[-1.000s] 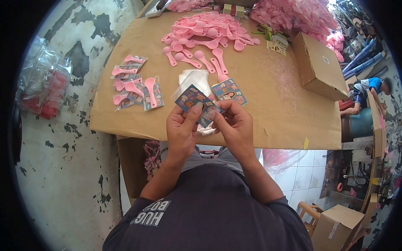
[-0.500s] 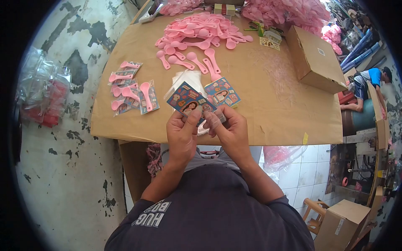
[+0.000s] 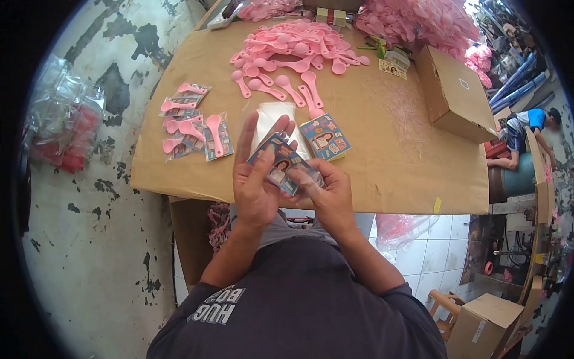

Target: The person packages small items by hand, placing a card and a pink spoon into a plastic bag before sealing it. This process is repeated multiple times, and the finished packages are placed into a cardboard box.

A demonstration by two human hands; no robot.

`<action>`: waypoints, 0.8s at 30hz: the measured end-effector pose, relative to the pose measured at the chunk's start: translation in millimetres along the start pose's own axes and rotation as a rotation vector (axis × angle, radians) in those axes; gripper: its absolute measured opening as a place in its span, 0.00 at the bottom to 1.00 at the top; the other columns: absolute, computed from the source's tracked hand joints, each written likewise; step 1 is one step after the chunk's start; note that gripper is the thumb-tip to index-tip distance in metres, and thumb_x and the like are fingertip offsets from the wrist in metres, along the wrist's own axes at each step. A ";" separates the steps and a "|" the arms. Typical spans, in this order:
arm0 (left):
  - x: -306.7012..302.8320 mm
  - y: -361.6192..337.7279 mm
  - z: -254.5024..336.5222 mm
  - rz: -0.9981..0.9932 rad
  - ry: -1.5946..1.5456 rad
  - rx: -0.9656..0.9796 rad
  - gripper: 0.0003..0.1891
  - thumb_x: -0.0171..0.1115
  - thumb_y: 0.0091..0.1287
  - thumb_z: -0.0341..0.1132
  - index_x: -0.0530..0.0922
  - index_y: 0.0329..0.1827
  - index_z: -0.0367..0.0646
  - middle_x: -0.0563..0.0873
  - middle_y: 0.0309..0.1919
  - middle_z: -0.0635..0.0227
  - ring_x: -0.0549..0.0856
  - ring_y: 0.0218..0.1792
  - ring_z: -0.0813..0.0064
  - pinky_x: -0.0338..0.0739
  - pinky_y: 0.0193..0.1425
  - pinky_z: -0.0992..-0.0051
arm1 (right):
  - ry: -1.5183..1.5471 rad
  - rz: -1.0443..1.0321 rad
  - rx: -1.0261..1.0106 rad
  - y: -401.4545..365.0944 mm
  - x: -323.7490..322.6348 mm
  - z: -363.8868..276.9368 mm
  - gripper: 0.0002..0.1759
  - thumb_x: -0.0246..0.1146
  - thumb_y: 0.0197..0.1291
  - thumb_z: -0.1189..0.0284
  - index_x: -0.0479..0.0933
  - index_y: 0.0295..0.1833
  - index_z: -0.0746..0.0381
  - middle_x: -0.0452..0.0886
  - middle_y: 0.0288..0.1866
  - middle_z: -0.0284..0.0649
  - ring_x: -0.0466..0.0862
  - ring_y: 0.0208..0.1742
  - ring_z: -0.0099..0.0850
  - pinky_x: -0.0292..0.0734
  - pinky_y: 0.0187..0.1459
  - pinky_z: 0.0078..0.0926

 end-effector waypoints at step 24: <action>-9.8 -3.6 1.2 -0.072 -0.088 -0.055 0.23 0.54 0.83 0.35 0.64 0.76 0.38 0.80 0.38 0.67 0.83 0.39 0.77 0.84 0.50 0.71 | -0.211 0.085 -0.319 0.4 18.4 8.9 0.18 0.74 0.59 0.80 0.73 0.50 0.60 0.77 0.48 0.36 0.79 0.45 0.19 0.79 0.40 0.22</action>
Point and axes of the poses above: each hand's wrist, its own y-axis towards the middle knuckle, its own x-axis out of the palm, z = x × y, the point moved 1 cm from there along y, towards the middle knuckle
